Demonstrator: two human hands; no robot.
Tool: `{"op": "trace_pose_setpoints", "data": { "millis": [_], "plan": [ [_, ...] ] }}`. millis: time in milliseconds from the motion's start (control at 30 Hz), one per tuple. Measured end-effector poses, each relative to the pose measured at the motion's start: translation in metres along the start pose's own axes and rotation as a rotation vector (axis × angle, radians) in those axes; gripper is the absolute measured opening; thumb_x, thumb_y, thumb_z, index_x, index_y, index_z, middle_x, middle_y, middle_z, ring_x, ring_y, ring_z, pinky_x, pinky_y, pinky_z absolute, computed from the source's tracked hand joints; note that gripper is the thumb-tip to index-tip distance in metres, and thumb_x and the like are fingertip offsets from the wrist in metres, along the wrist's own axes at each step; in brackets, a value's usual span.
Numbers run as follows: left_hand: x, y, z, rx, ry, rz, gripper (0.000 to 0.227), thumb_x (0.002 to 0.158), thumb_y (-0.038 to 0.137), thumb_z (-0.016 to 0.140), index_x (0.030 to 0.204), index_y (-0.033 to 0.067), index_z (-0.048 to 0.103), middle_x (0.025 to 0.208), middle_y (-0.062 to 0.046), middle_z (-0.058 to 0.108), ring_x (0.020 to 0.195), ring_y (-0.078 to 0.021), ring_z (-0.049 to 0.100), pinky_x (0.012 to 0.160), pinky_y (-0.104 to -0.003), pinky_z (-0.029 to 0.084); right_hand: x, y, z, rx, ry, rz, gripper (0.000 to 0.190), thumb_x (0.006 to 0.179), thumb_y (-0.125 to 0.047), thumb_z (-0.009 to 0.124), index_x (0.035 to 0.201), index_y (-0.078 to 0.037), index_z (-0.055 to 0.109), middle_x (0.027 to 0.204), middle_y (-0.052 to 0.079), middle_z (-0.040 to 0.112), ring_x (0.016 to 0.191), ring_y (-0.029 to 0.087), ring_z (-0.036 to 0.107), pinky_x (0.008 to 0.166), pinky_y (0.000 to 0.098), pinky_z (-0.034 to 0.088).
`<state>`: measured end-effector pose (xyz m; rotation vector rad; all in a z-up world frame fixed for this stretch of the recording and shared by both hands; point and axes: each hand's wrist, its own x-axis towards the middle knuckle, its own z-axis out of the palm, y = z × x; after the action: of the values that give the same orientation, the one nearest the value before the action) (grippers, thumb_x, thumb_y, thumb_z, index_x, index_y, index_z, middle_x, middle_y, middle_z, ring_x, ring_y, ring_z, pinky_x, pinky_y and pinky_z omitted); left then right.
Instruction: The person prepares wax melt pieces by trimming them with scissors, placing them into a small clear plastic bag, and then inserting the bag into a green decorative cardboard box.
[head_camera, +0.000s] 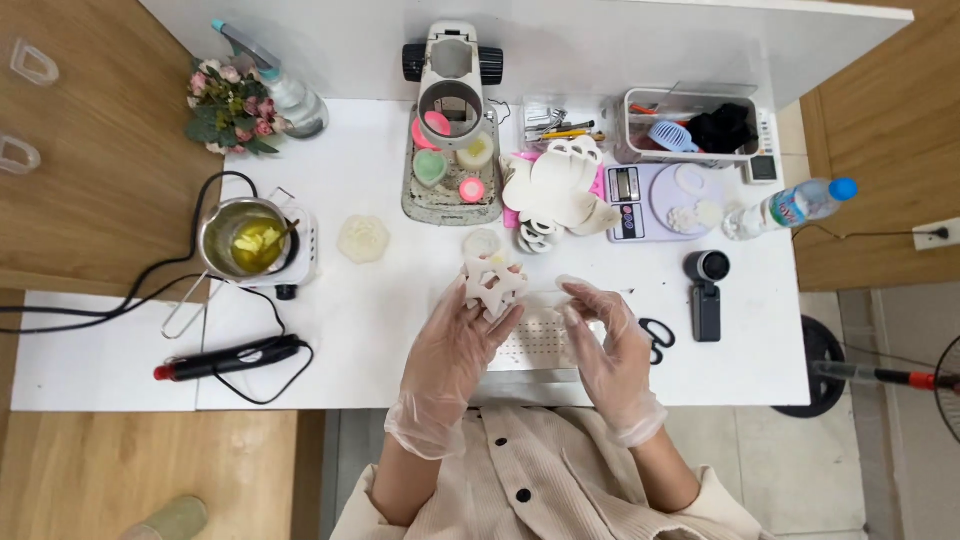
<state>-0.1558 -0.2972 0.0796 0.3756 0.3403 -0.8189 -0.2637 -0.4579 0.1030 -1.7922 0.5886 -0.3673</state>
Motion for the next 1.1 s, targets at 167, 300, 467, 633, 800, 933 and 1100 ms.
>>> {"op": "trace_pose_setpoints", "data": {
  "millis": [167, 300, 467, 633, 800, 933, 1100],
  "plan": [
    [0.004, -0.049, 0.026, 0.036, 0.0, 0.135, 0.043, 0.108, 0.026, 0.046, 0.141, -0.0018, 0.049, 0.129, -0.014, 0.064, 0.118, -0.0244, 0.065, 0.108, -0.048, 0.054, 0.013, 0.005, -0.037, -0.148, -0.054, -0.417, 0.035, 0.101, -0.013, 0.062, 0.133, 0.001, 0.061, 0.116, 0.008, 0.068, 0.102, 0.015, 0.069, 0.092, 0.0285, 0.056],
    [-0.001, -0.082, 0.049, 0.209, 0.125, 0.349, 0.046, 0.104, 0.025, 0.047, 0.144, 0.0024, 0.048, 0.132, -0.009, 0.064, 0.118, -0.0213, 0.066, 0.103, -0.042, 0.053, 0.038, 0.034, -0.049, 0.272, -0.289, 0.026, 0.037, 0.101, -0.017, 0.057, 0.134, -0.001, 0.059, 0.11, 0.006, 0.069, 0.098, 0.014, 0.066, 0.089, 0.0276, 0.054],
    [-0.012, -0.1, 0.033, 0.263, 0.089, 0.296, 0.049, 0.106, 0.026, 0.048, 0.146, -0.0007, 0.047, 0.132, -0.013, 0.062, 0.117, -0.023, 0.065, 0.102, -0.041, 0.055, 0.065, 0.049, -0.05, 0.528, -0.425, 0.265, 0.042, 0.107, -0.032, 0.049, 0.127, 0.002, 0.064, 0.105, 0.006, 0.064, 0.092, 0.013, 0.061, 0.084, 0.0273, 0.051],
    [-0.026, -0.096, 0.043, 0.37, 0.115, 0.216, 0.05, 0.106, 0.027, 0.048, 0.147, -0.0029, 0.045, 0.133, -0.017, 0.061, 0.119, -0.0237, 0.065, 0.103, -0.041, 0.056, 0.074, 0.048, -0.055, 0.582, -0.514, 0.398, 0.041, 0.104, -0.034, 0.052, 0.116, 0.002, 0.067, 0.103, 0.006, 0.068, 0.09, 0.013, 0.063, 0.083, 0.0285, 0.052],
    [-0.014, -0.096, 0.029, 0.334, 0.021, 0.122, 0.052, 0.105, 0.025, 0.048, 0.148, -0.0038, 0.041, 0.135, -0.017, 0.06, 0.119, -0.0251, 0.066, 0.103, -0.041, 0.057, 0.07, 0.041, -0.063, 0.533, -0.49, 0.426, 0.032, 0.102, -0.028, 0.062, 0.111, 0.002, 0.071, 0.097, 0.005, 0.071, 0.085, 0.012, 0.062, 0.082, 0.0271, 0.051],
    [-0.01, -0.095, 0.021, 0.337, 0.025, 0.084, 0.053, 0.105, 0.022, 0.049, 0.149, -0.0062, 0.041, 0.135, -0.019, 0.058, 0.119, -0.0259, 0.065, 0.103, -0.043, 0.057, 0.068, 0.035, -0.066, 0.529, -0.467, 0.442, 0.032, 0.1, -0.027, 0.063, 0.111, 0.001, 0.073, 0.102, 0.005, 0.075, 0.087, 0.011, 0.065, 0.083, 0.026, 0.052],
    [-0.011, -0.086, 0.02, 0.338, -0.054, 0.039, 0.054, 0.107, 0.022, 0.049, 0.149, -0.0085, 0.038, 0.138, -0.023, 0.057, 0.125, -0.0295, 0.063, 0.107, -0.044, 0.055, 0.063, 0.026, -0.064, 0.442, -0.458, 0.426, 0.031, 0.099, -0.027, 0.063, 0.108, 0.001, 0.075, 0.099, 0.005, 0.076, 0.086, 0.01, 0.066, 0.082, 0.025, 0.052]
  ]
}}
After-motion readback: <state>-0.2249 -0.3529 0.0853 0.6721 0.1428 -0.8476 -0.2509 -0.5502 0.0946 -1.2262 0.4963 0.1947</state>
